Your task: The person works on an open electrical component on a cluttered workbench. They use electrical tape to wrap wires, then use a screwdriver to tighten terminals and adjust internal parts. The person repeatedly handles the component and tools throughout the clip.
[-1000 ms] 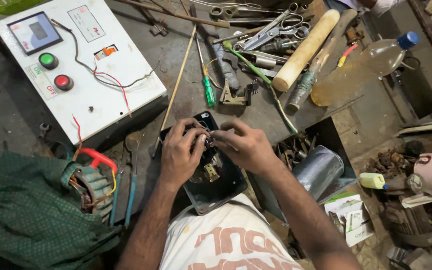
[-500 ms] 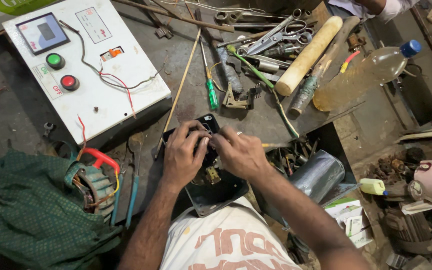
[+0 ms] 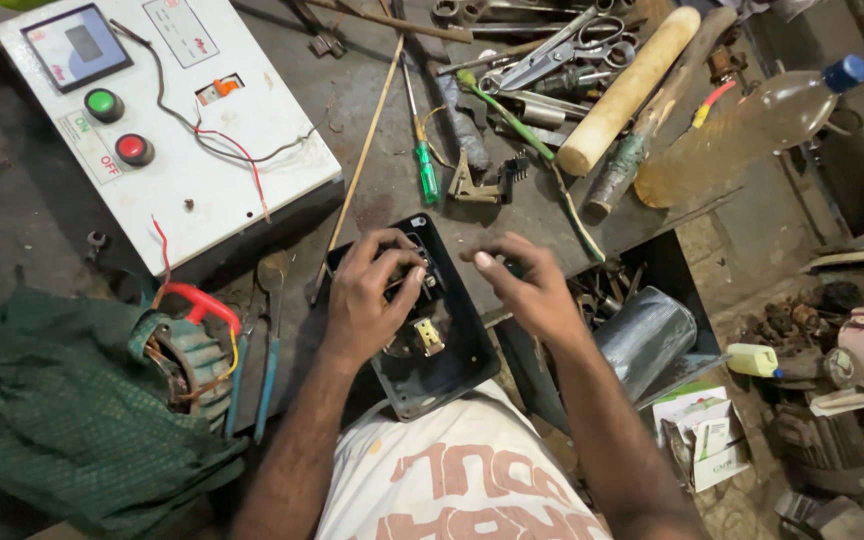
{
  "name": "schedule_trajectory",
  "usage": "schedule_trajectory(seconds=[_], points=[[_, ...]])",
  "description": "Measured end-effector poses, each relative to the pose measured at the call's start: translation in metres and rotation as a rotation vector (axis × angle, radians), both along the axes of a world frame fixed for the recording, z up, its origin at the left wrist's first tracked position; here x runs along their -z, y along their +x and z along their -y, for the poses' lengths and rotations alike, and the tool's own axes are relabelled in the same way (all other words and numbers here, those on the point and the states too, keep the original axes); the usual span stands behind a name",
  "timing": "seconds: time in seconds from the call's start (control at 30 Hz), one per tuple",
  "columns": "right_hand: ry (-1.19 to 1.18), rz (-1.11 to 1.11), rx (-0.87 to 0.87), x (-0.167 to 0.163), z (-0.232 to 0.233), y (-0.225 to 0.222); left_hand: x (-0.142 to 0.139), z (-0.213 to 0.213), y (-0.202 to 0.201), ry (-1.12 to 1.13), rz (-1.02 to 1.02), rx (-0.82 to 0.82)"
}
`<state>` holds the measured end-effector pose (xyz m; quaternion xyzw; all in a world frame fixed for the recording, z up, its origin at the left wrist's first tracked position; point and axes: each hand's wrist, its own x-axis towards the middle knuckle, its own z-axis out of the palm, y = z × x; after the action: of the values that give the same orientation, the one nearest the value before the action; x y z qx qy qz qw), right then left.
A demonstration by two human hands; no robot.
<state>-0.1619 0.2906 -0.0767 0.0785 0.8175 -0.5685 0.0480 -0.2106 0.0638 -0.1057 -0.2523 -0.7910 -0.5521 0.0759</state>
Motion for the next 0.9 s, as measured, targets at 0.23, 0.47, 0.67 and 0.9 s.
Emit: schedule_trajectory(seconds=[0.23,0.47,0.67,0.9], points=[[-0.182,0.015,0.106,-0.001,-0.004,0.02,-0.005,-0.001,-0.003,-0.088,-0.047,0.042],[-0.208,-0.006,0.111,-0.004,-0.008,0.032,-0.016,-0.002,-0.003,-0.205,-0.16,0.093],[-0.194,-0.021,0.124,-0.007,-0.009,0.036,-0.022,0.001,-0.007,-0.168,-0.172,0.15],[-0.145,-0.012,0.135,-0.008,-0.009,0.042,-0.025,-0.003,-0.009,-0.267,-0.219,0.165]])
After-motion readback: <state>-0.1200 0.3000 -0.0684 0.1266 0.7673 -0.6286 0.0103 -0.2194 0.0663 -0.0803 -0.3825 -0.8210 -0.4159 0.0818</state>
